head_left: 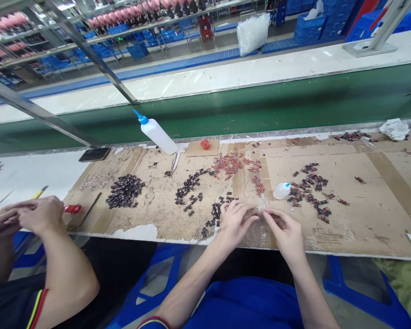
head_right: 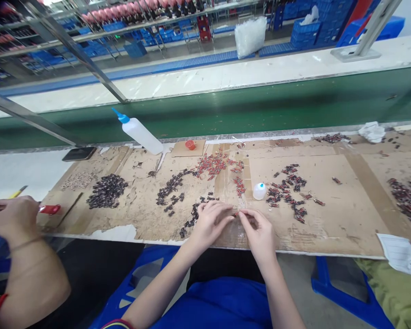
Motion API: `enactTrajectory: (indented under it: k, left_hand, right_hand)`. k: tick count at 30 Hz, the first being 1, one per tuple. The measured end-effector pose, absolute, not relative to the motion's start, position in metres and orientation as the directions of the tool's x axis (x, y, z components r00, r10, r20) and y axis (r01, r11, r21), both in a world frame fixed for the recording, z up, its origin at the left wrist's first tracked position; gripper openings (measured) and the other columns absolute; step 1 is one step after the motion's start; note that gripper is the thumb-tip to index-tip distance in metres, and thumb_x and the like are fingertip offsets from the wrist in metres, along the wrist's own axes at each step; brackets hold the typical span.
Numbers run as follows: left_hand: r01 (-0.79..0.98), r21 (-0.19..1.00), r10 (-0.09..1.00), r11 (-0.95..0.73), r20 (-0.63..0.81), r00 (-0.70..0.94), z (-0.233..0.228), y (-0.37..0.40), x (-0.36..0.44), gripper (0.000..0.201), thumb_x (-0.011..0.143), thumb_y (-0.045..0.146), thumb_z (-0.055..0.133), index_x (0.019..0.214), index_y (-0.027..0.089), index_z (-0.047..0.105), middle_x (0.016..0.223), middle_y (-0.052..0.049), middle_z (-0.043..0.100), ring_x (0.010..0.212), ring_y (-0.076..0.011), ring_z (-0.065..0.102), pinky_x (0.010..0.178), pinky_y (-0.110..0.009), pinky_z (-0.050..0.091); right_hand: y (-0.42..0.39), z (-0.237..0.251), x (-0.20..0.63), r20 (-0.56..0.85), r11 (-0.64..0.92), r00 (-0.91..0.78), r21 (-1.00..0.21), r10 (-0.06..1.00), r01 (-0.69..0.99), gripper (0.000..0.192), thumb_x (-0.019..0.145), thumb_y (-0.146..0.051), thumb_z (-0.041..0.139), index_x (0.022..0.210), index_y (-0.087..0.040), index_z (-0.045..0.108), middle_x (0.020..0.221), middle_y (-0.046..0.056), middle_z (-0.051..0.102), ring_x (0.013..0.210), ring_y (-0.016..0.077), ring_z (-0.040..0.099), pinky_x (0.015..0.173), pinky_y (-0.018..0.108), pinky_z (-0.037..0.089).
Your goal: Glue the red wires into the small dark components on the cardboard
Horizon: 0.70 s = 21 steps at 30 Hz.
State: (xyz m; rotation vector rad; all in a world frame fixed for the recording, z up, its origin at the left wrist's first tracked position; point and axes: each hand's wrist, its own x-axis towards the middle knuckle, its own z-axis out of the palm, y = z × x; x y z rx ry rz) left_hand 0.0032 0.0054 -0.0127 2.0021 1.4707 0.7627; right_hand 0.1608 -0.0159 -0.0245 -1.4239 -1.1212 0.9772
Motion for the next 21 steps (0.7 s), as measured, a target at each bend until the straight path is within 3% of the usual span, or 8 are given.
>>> enactTrajectory:
  k: [4, 8, 16, 21]
  left_hand:
    - [0.733, 0.623, 0.962, -0.273, 0.173, 0.211, -0.027, -0.003, 0.006, 0.014, 0.083, 0.024, 0.070, 0.096, 0.028, 0.072, 0.110, -0.004, 0.071, 0.112, -0.0259, 0.054, 0.095, -0.044, 0.037]
    - [0.710, 0.654, 0.966, -0.259, 0.166, 0.199, -0.028, -0.005, 0.011, 0.015, 0.085, 0.015, 0.065, 0.091, 0.027, 0.071, 0.105, -0.002, 0.073, 0.108, -0.0234, 0.055, 0.093, -0.041, 0.038]
    - [0.661, 0.726, 0.982, -0.189, 0.134, 0.133, -0.014, -0.009, 0.013, 0.014, 0.087, 0.015, 0.063, 0.088, 0.025, 0.072, 0.090, -0.001, 0.076, 0.095, -0.0200, 0.063, 0.088, -0.038, 0.039]
    - [0.538, 0.833, 0.992, -0.125, 0.088, 0.094, -0.009, -0.010, 0.013, 0.009, 0.084, 0.019, 0.067, 0.082, 0.025, 0.074, 0.085, -0.002, 0.074, 0.089, -0.0198, 0.065, 0.087, -0.038, 0.045]
  right_hand:
    - [-0.019, -0.030, 0.163, -0.020, -0.071, 0.254, -0.979, 0.967, 0.193, 0.040, 0.074, -0.056, 0.068, 0.084, -0.018, 0.073, 0.082, 0.010, 0.075, 0.071, 0.0224, 0.070, 0.068, 0.036, 0.059]
    - [-0.021, -0.028, 0.161, 0.001, -0.054, 0.227, -0.970, 0.974, 0.237, 0.040, 0.077, -0.058, 0.065, 0.079, -0.019, 0.073, 0.085, 0.010, 0.074, 0.075, 0.0230, 0.070, 0.069, 0.036, 0.058]
    - [-0.022, -0.030, 0.154, -0.152, -0.153, 0.209, -0.988, 0.966, -0.012, 0.045, 0.069, -0.061, 0.071, 0.078, -0.017, 0.070, 0.078, 0.010, 0.075, 0.075, 0.0238, 0.073, 0.074, 0.039, 0.061]
    - [-0.024, -0.029, 0.151, -0.150, -0.138, 0.197, -0.988, 0.969, -0.075, 0.040, 0.069, -0.056, 0.073, 0.076, -0.017, 0.068, 0.074, 0.008, 0.074, 0.068, 0.0216, 0.072, 0.072, 0.037, 0.061]
